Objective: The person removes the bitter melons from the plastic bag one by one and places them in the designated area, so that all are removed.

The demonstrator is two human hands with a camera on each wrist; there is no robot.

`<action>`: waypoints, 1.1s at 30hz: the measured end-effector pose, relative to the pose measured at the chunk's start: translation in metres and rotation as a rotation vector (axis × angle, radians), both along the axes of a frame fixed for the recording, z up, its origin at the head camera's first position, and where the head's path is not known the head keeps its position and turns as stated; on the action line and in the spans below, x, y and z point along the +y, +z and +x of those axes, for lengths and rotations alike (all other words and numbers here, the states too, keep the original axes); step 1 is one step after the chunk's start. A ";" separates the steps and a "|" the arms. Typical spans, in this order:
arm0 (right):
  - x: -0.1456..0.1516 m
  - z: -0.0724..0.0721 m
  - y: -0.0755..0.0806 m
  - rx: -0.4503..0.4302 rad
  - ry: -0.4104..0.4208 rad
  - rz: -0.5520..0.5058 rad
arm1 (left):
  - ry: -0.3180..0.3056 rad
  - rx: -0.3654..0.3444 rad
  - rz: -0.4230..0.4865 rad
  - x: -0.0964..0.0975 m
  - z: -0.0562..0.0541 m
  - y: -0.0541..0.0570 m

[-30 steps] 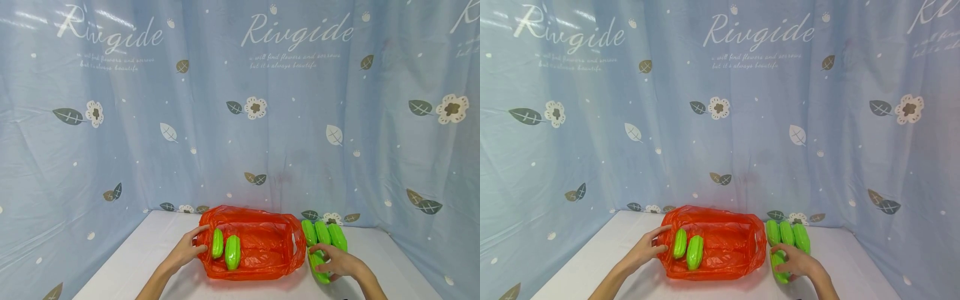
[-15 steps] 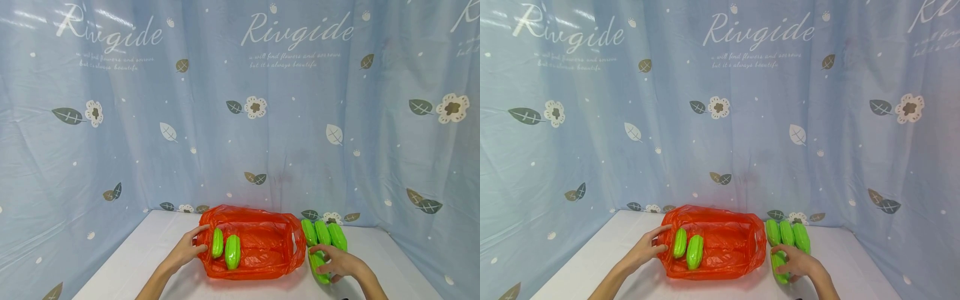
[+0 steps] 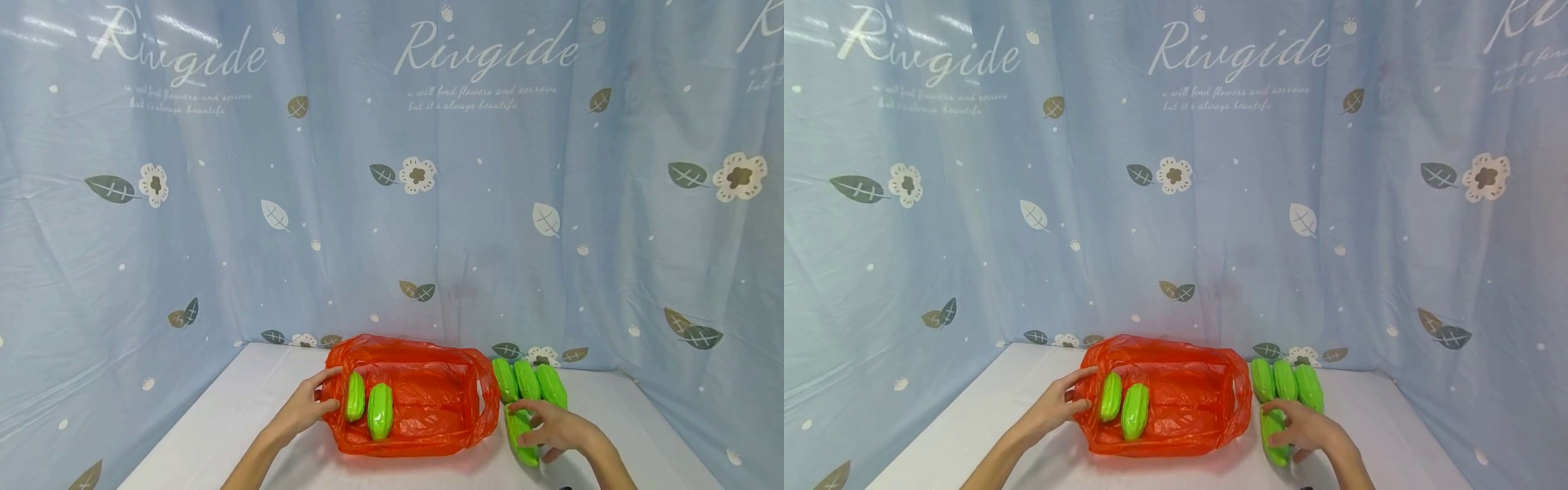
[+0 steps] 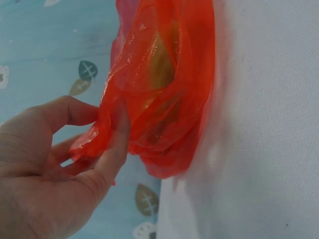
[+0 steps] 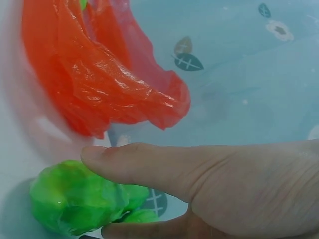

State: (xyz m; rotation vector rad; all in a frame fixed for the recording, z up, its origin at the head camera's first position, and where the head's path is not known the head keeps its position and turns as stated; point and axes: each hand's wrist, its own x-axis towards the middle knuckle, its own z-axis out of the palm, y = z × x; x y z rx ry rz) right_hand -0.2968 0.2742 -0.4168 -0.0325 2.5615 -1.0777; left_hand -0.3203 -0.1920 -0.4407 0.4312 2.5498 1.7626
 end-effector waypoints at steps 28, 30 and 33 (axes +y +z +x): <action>0.001 0.007 0.016 0.127 0.017 0.098 | -0.005 -0.009 0.006 -0.001 0.000 0.001; 0.000 0.008 0.018 0.141 0.016 0.110 | -0.007 -0.009 0.008 -0.001 0.000 0.001; -0.002 0.009 0.021 0.160 0.012 0.123 | -0.010 -0.009 0.014 -0.001 0.000 0.000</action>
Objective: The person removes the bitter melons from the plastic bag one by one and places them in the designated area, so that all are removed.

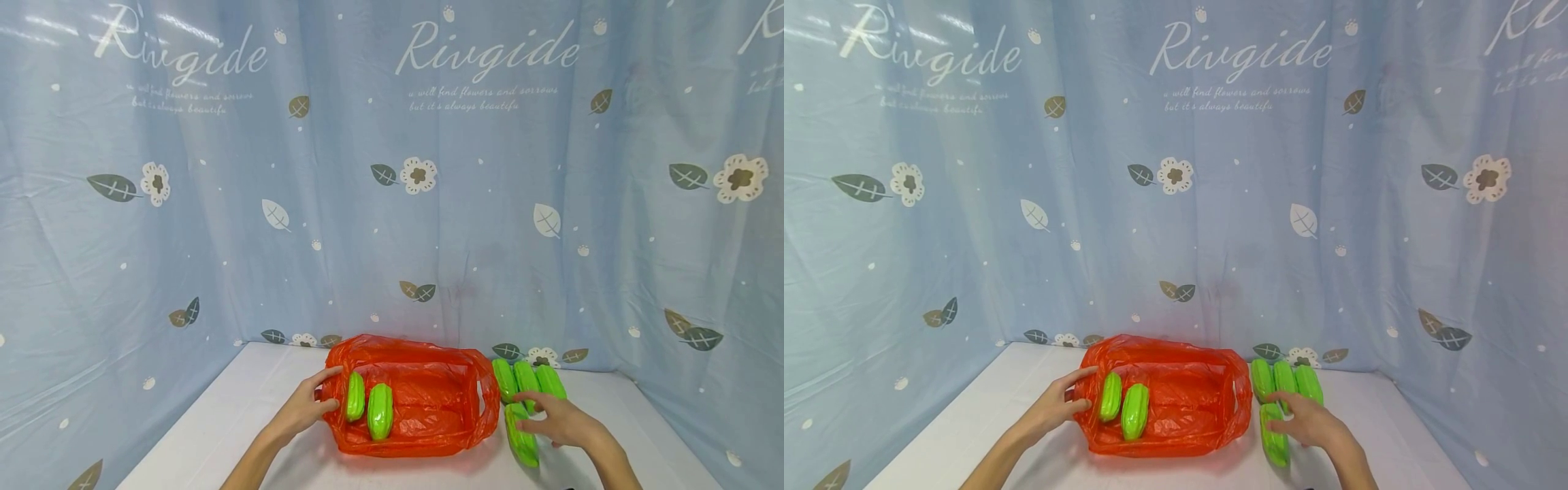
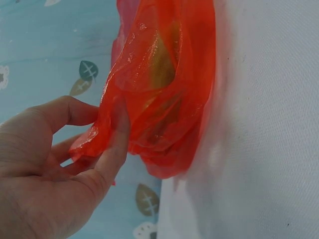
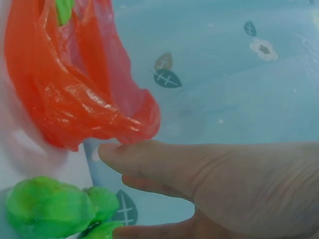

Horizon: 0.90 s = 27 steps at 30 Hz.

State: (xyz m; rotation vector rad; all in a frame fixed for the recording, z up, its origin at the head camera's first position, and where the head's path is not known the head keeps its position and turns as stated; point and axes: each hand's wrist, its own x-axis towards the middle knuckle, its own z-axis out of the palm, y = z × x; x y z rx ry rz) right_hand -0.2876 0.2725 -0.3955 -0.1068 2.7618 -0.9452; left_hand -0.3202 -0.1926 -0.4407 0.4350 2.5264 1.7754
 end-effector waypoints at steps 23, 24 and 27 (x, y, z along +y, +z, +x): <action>-0.013 0.013 0.021 0.212 0.001 0.079 | -0.006 0.003 -0.005 0.000 0.001 0.000; -0.014 0.012 0.022 0.217 -0.006 0.080 | -0.007 0.004 -0.006 0.000 0.001 0.000; -0.018 0.012 0.022 0.235 -0.029 0.083 | -0.007 0.006 -0.010 0.000 0.001 0.000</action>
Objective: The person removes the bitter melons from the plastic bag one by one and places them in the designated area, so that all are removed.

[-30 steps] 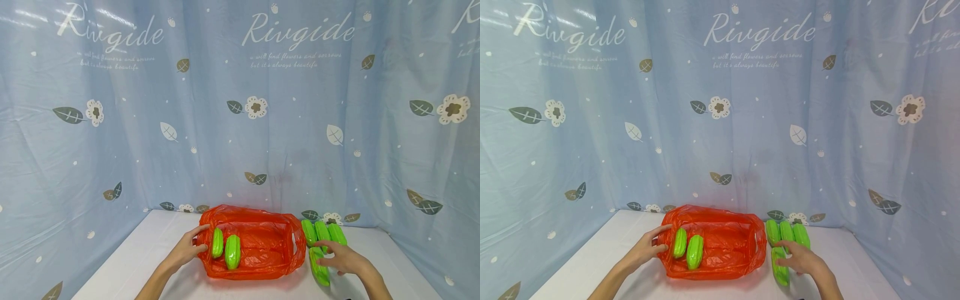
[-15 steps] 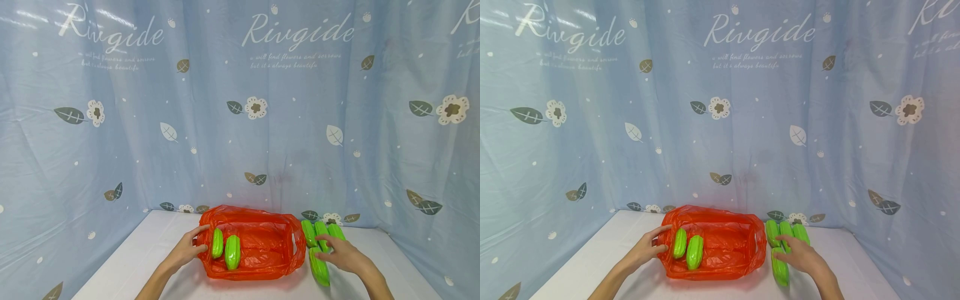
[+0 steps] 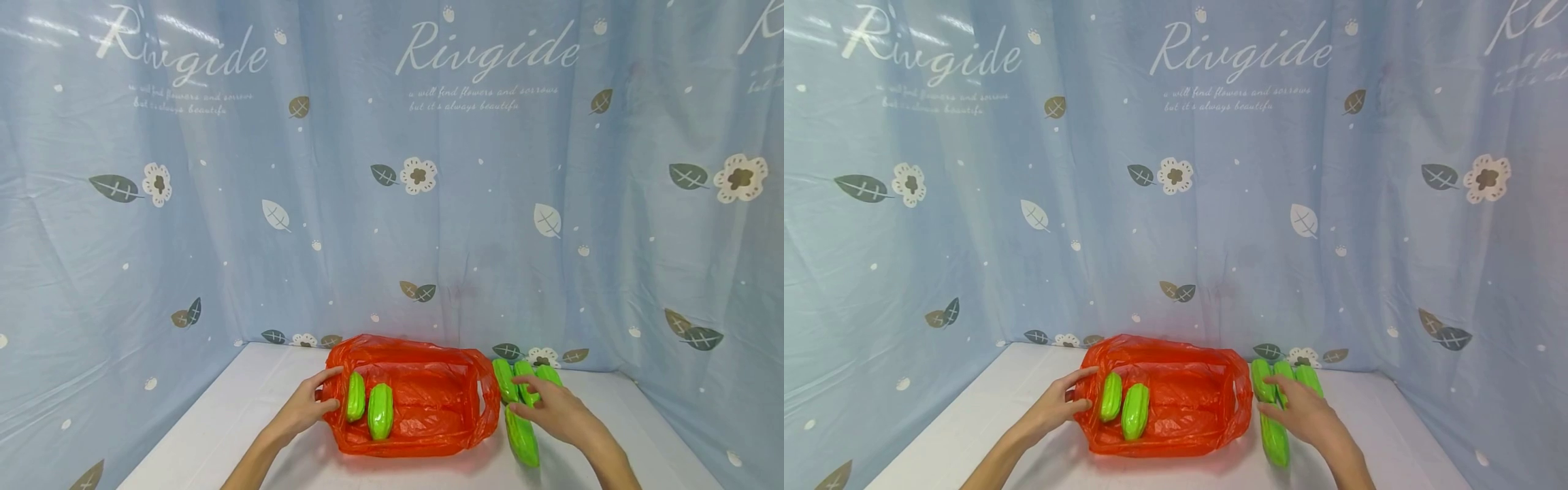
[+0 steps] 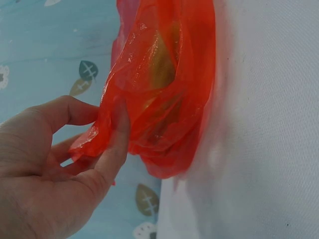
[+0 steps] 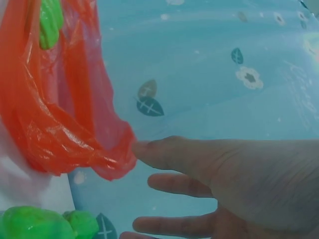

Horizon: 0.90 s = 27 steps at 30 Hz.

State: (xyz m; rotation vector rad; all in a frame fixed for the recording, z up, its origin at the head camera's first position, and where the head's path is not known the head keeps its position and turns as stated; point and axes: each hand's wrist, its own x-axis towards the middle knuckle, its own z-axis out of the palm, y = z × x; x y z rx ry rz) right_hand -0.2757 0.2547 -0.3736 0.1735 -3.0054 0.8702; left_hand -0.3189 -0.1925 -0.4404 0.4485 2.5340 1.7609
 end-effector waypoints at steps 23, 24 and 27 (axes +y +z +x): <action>-0.033 -0.008 -0.009 0.104 0.015 -0.095 | 0.008 -0.032 0.007 -0.001 -0.001 -0.002; -0.034 -0.008 -0.008 0.102 0.014 -0.097 | 0.009 -0.030 0.003 -0.001 -0.001 -0.001; -0.036 -0.011 -0.006 0.101 0.013 -0.100 | 0.010 -0.023 -0.002 0.000 -0.002 0.000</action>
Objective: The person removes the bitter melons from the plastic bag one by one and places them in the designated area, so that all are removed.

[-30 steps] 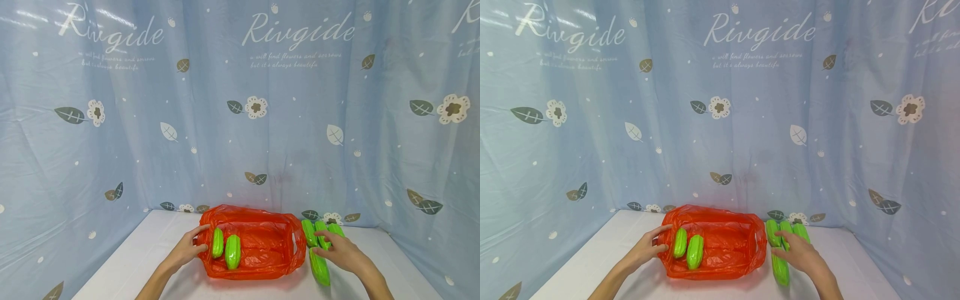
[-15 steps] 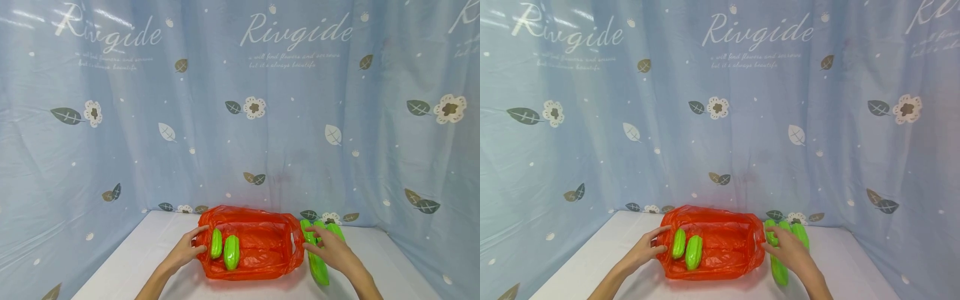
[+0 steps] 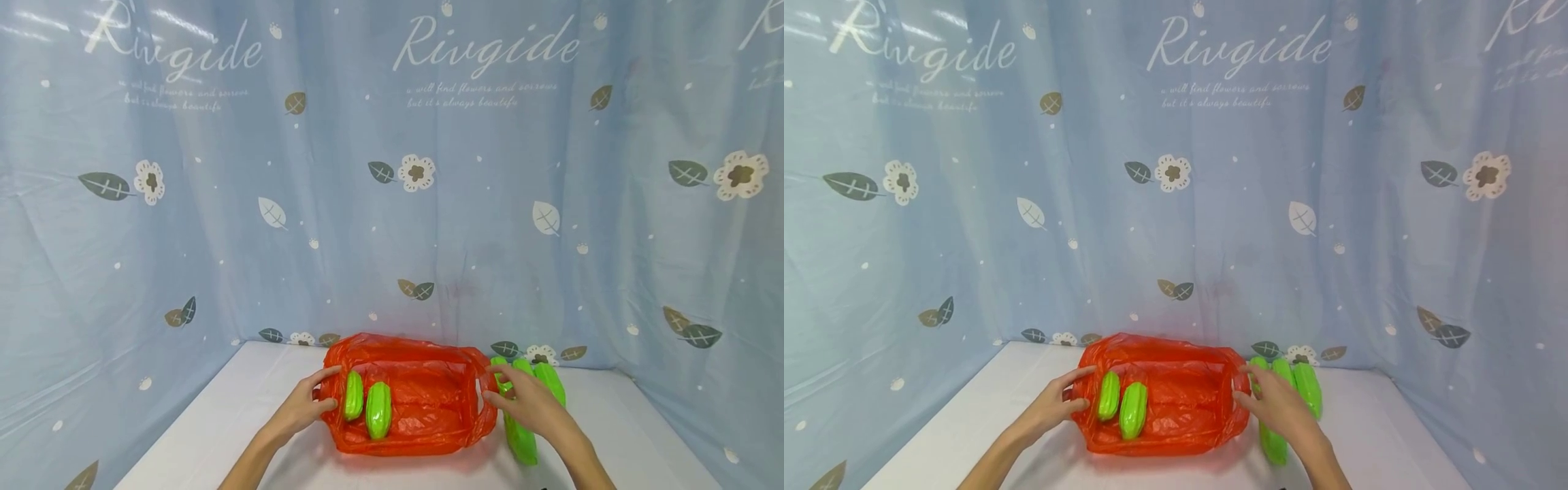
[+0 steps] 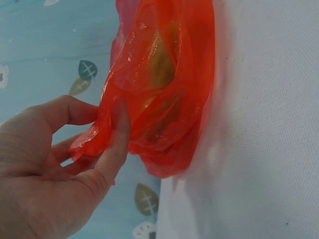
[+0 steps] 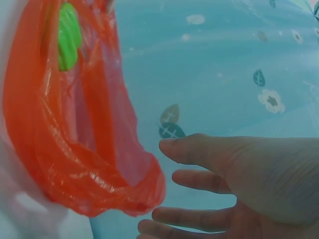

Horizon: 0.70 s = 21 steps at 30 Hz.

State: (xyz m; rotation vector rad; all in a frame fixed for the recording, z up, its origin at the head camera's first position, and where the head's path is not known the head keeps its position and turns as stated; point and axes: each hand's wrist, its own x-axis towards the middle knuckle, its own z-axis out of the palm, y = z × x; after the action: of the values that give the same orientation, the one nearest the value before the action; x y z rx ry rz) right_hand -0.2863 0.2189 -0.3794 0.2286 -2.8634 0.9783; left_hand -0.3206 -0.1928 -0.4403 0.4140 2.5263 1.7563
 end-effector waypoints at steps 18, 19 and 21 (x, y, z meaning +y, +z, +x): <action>-0.030 -0.002 0.020 0.092 0.036 0.004 | -0.003 0.001 0.009 0.000 0.000 0.002; -0.031 -0.002 0.020 0.094 0.033 0.010 | -0.003 0.000 0.009 0.000 0.000 0.002; -0.034 -0.003 0.021 0.097 0.028 0.020 | -0.004 0.001 0.011 0.000 -0.001 0.001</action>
State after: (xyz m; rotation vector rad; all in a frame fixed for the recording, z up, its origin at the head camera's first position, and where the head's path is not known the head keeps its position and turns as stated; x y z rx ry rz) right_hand -0.2890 0.1853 -0.3584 0.3098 -2.7906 0.9176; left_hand -0.3211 -0.1926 -0.4389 0.4204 2.5160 1.7693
